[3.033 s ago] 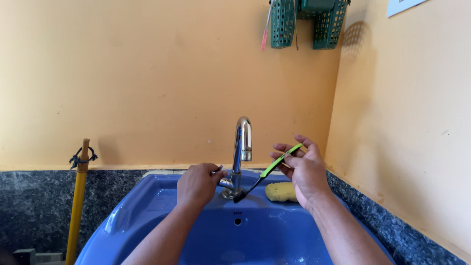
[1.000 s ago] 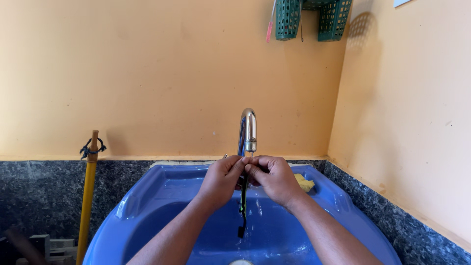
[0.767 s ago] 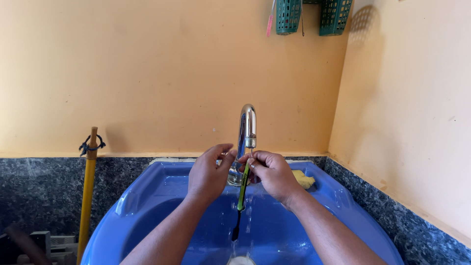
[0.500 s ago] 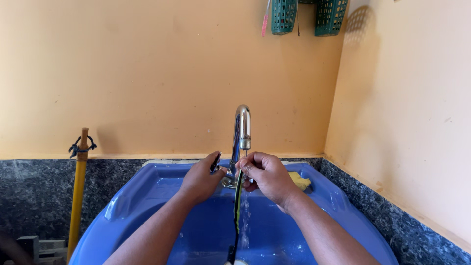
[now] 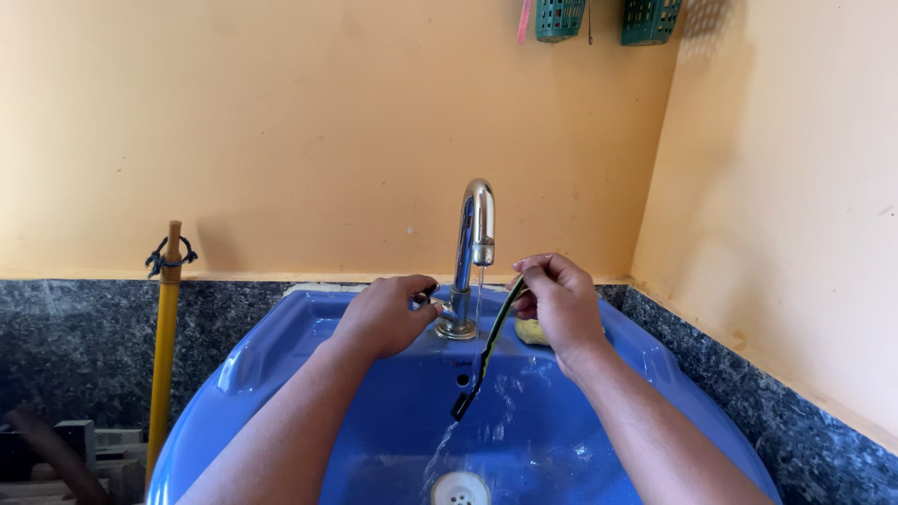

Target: The person cleans a blue pedestal sink using a yellow sponge and a green toothbrush. They scrub the sink basin, the faucet, and the white pedestal base, rinsing the sponge and toothbrush under running water as needed.

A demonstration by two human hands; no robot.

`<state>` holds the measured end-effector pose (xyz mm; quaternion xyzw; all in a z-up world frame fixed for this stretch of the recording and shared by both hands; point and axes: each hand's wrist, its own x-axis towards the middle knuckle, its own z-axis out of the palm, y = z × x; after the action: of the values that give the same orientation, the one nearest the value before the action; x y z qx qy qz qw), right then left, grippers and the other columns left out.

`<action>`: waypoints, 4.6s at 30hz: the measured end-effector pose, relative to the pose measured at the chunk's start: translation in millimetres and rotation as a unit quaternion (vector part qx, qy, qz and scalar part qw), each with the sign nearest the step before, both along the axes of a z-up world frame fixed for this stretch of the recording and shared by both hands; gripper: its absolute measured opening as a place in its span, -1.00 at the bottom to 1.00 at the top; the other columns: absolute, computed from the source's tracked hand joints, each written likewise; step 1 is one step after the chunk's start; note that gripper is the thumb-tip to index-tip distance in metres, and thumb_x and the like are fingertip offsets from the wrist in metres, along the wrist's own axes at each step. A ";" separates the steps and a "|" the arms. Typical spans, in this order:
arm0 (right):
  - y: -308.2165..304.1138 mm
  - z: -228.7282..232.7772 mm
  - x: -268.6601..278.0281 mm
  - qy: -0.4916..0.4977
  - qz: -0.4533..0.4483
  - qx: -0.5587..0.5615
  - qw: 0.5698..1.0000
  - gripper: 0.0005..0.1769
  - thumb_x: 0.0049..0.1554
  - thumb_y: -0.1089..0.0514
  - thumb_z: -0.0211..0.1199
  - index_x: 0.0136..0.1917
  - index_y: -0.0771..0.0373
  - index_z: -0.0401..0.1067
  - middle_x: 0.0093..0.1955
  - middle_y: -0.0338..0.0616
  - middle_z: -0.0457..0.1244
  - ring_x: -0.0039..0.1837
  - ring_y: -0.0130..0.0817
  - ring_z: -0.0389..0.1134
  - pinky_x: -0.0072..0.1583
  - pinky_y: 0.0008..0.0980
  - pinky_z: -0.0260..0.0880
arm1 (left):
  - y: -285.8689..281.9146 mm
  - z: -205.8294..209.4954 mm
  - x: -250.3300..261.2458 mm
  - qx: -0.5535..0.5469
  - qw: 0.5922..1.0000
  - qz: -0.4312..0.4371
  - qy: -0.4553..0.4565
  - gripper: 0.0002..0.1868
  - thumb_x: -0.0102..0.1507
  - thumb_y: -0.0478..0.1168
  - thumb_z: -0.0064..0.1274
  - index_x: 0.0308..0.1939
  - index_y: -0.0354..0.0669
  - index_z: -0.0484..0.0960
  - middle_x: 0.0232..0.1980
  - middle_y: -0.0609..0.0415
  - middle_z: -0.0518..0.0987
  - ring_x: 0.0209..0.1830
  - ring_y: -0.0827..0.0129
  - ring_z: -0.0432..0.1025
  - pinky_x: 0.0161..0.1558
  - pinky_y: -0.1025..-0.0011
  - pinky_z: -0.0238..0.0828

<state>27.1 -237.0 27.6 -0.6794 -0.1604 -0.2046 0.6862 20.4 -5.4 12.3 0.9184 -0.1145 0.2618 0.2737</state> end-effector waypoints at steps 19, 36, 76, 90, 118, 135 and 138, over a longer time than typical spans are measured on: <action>-17.3 -46.6 44.4 0.055 -0.054 0.000 0.997 -0.80 0.24 0.20 0.24 0.01 0.42 0.52 -0.19 -0.08 0.37 -0.21 -0.44 0.43 -0.13 -0.46 0.52 | 10.4 2.7 -22.1 -0.132 0.987 0.088 -0.024 -0.69 0.24 0.04 0.12 -0.12 -0.05 0.74 -0.16 0.00 0.72 -0.10 0.13 0.59 -0.06 0.17 0.48; 8.5 -44.3 26.2 0.130 0.085 -0.037 0.987 -0.86 0.20 0.20 0.30 -0.04 0.35 0.52 -0.17 -0.11 0.39 -0.15 -0.43 0.45 -0.06 -0.46 0.55 | -11.3 2.5 -45.9 0.132 0.990 -0.005 0.042 -0.56 -0.02 0.09 0.44 -0.20 -0.02 0.70 -0.25 0.06 0.70 -0.13 0.16 0.57 -0.12 0.16 0.48; 63.1 -28.1 -156.0 -0.003 0.108 -0.582 0.806 -0.69 0.29 -0.03 -0.02 0.07 0.14 0.46 0.03 -0.06 0.43 0.12 -0.10 0.44 0.16 -0.20 0.40 | 106.9 -46.2 -161.0 -0.189 0.943 0.275 0.002 -0.54 0.27 0.01 0.11 0.25 0.12 0.52 0.23 0.02 0.52 0.32 0.13 0.37 0.28 0.19 0.30; -10.1 -18.0 -258.0 -0.016 -0.050 -0.522 0.852 -0.73 0.22 -0.02 0.19 0.13 0.08 0.52 -0.14 -0.03 0.45 -0.07 -0.11 0.49 -0.02 -0.22 0.44 | 75.3 -50.2 -215.7 -0.069 0.975 0.211 -0.028 -0.54 0.28 0.02 0.08 0.24 0.07 0.50 0.28 0.04 0.49 0.37 0.12 0.31 0.31 0.17 0.26; -62.6 -77.5 -173.1 0.246 -0.037 -0.559 0.791 -0.69 0.23 -0.07 0.10 0.12 0.03 0.53 -0.20 -0.22 0.46 -0.14 -0.41 0.52 -0.03 -0.32 0.53 | 84.9 -94.3 -210.7 0.115 0.990 -0.060 0.046 -0.41 0.32 0.15 0.04 -0.65 -0.18 0.62 -0.67 -0.03 0.48 -0.55 0.20 0.55 -0.24 0.19 0.42; -45.2 -64.9 -196.4 0.275 -0.096 -0.554 0.780 -0.73 0.18 -0.02 0.09 0.11 0.00 0.45 0.03 -0.19 0.42 0.02 -0.09 0.47 0.02 -0.09 0.48 | 64.2 -29.6 -228.1 0.024 0.992 -0.052 0.108 -0.59 0.17 -0.08 0.11 -0.74 -0.17 0.61 -0.55 0.06 0.65 -0.51 0.29 0.56 -0.12 0.32 0.43; -31.4 -12.5 -191.9 0.247 -0.093 -0.540 0.799 -0.79 0.22 0.02 0.08 0.04 0.10 0.45 -0.02 -0.14 0.43 0.01 -0.01 0.45 0.01 -0.03 0.45 | 46.8 17.9 -216.8 0.021 0.989 -0.030 0.146 -0.62 0.19 -0.12 0.11 -0.70 -0.20 0.61 -0.56 0.05 0.63 -0.46 0.23 0.52 -0.11 0.30 0.38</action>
<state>-164.8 -268.4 15.1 -0.9789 -0.0058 0.0276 0.2024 -196.4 41.4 30.2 0.9485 -0.1064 0.1137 0.2760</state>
